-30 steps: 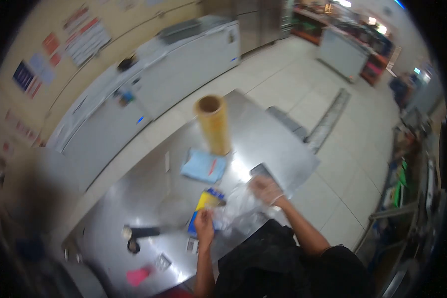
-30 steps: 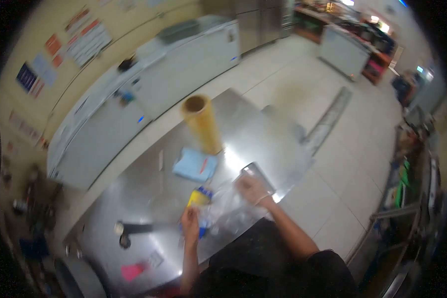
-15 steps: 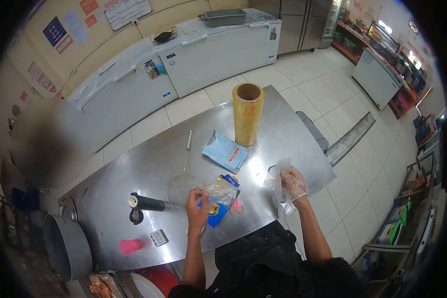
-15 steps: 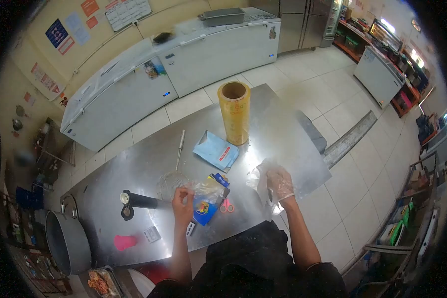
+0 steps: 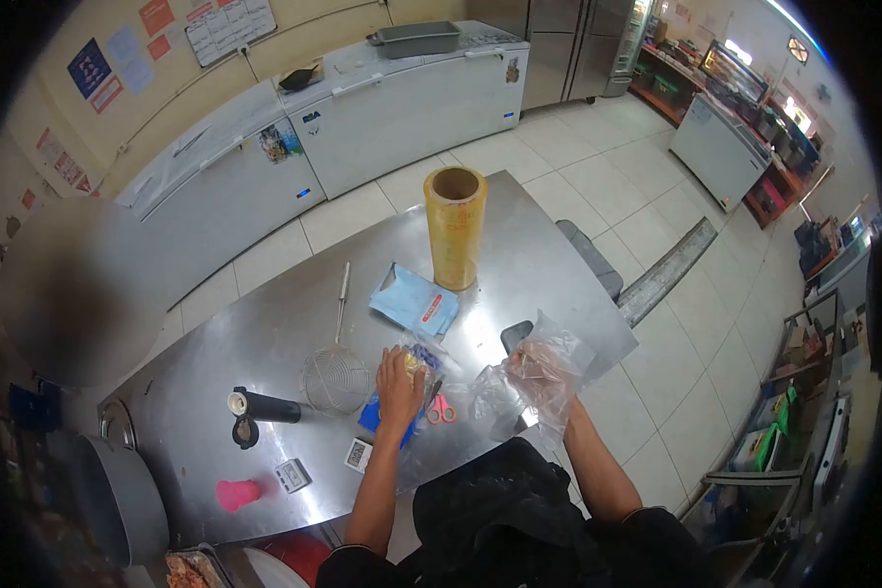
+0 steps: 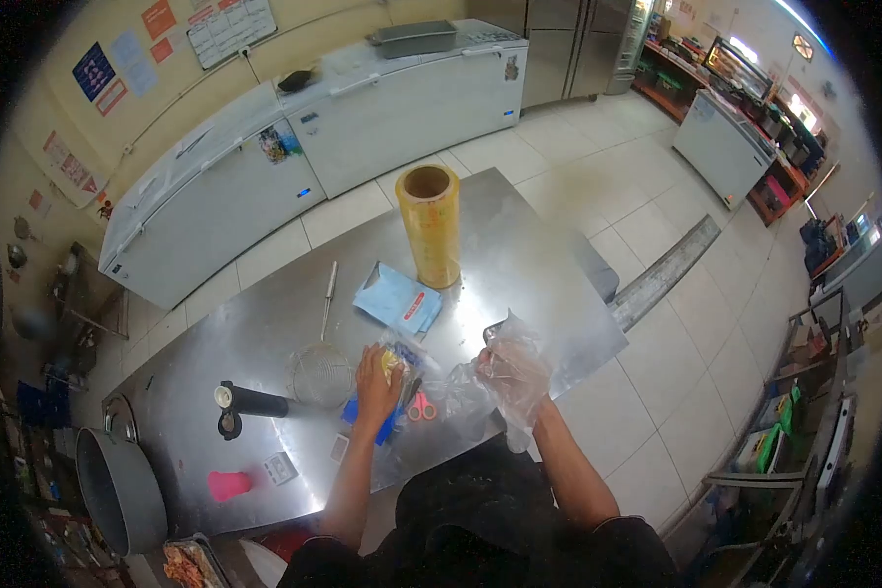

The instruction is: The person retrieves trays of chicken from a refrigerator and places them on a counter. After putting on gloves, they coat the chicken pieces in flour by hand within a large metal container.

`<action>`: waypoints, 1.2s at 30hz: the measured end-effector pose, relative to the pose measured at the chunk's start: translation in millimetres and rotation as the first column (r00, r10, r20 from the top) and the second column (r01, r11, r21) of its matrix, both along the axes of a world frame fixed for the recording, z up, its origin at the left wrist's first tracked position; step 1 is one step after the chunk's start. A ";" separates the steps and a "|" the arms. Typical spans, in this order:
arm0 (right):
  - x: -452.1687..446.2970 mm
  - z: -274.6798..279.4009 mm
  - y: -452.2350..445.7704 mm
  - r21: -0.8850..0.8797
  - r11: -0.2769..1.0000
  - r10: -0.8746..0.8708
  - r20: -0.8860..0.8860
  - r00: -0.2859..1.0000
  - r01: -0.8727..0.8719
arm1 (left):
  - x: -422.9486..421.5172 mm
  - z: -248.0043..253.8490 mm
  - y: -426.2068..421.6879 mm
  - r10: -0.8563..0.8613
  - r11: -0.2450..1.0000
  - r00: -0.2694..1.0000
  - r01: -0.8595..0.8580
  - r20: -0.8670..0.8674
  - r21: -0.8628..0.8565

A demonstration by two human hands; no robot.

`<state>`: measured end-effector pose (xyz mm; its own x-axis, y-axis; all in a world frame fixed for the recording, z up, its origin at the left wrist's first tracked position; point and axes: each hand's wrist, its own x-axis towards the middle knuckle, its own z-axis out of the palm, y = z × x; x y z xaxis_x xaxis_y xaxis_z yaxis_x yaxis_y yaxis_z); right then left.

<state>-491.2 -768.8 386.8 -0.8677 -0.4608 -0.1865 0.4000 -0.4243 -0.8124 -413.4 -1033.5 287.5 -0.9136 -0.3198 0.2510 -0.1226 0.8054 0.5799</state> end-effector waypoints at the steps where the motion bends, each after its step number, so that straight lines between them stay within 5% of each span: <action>1: 3.0 5.1 0.9 -0.057 0.998 -0.012 0.073 0.997 0.016 | 4.3 5.9 4.1 0.004 1.000 1.000 -0.004 0.008 -0.001; 4: 4.7 7.8 2.4 -0.017 0.999 -0.031 0.136 0.990 0.034 | 14.3 32.7 25.1 -0.066 0.996 0.993 0.071 -0.094 0.051; 6: 7.5 0.6 7.7 0.083 0.995 -0.059 0.128 0.990 0.049 | 25.9 69.7 49.0 -0.126 0.896 0.988 0.150 -0.085 0.419; 7: 7.8 -11.7 9.6 0.081 0.997 -0.009 0.077 0.997 0.002 | 29.4 80.3 59.9 -0.137 0.892 0.987 0.159 -0.080 0.423; 9: 13.9 -18.8 12.9 0.084 0.996 0.034 0.027 0.999 -0.036 | 34.2 97.3 80.2 -0.302 0.641 0.951 0.248 -0.058 0.726; 11: 20.9 -19.2 9.0 0.688 0.714 0.180 -0.359 0.916 0.130 | 37.7 114.3 102.8 -0.300 0.548 0.943 0.293 -0.144 0.784; 12: 27.0 1.0 5.7 0.689 0.713 0.178 -0.357 0.917 0.130 | 39.9 117.5 112.7 -0.282 0.448 0.932 0.338 -0.227 0.828; 14: 40.2 40.5 9.9 0.804 0.485 0.404 -0.556 0.727 0.345 | 46.9 111.1 126.1 -0.237 0.418 0.951 0.286 -0.200 0.862; 16: 43.5 38.4 19.0 0.766 0.527 0.363 -0.595 0.717 0.368 | 49.2 96.1 135.9 -0.161 0.210 0.986 0.003 0.032 0.978; 18: 45.0 42.4 31.9 0.765 0.457 0.547 -0.644 0.534 0.454 | 56.8 89.2 137.4 -0.153 0.209 0.987 -0.017 0.050 0.978; 19: 53.7 44.0 46.0 0.774 0.446 0.541 -0.633 0.554 0.449 | 70.7 82.6 139.9 -0.226 0.200 0.973 0.000 0.046 0.980; 21: 51.0 63.3 52.1 0.819 0.574 0.560 -0.372 0.741 -0.023 | 85.5 88.8 144.6 -0.249 0.197 0.967 0.001 0.049 0.980; 22: 52.8 63.0 54.8 0.813 0.581 0.568 -0.381 0.730 -0.028 | 94.9 89.6 147.3 -0.233 0.206 0.971 0.003 0.046 0.979; 24: 58.4 62.8 61.0 0.534 0.812 0.470 -0.356 0.808 -0.237 | 117.0 89.2 151.1 -0.168 0.237 0.984 -0.019 0.061 0.971; 25: 59.4 70.0 66.4 0.558 0.802 0.480 -0.385 0.788 -0.215 | 129.6 88.3 152.3 -0.133 0.252 0.990 -0.013 0.048 0.968; 31: 108.2 79.0 108.0 0.452 0.889 0.319 -0.496 0.807 -0.073 | 244.5 82.4 193.5 0.391 0.584 0.920 -0.256 0.010 0.770; 34: 185.2 61.7 127.3 0.293 0.883 0.457 -0.367 0.810 -0.366 | 316.9 75.0 236.0 0.543 0.473 0.840 -0.309 0.004 0.825; 36: 237.9 47.9 128.3 0.354 0.742 0.660 -0.240 0.712 -0.569 | 363.5 61.8 259.3 0.633 0.502 0.772 -0.359 -0.052 0.787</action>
<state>-253.3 -640.5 434.7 -0.4322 -0.8933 -0.1231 0.1911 0.0427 -0.9806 -49.9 -774.2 349.3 -0.4590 -0.8870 -0.0500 -0.0792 -0.0151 0.9967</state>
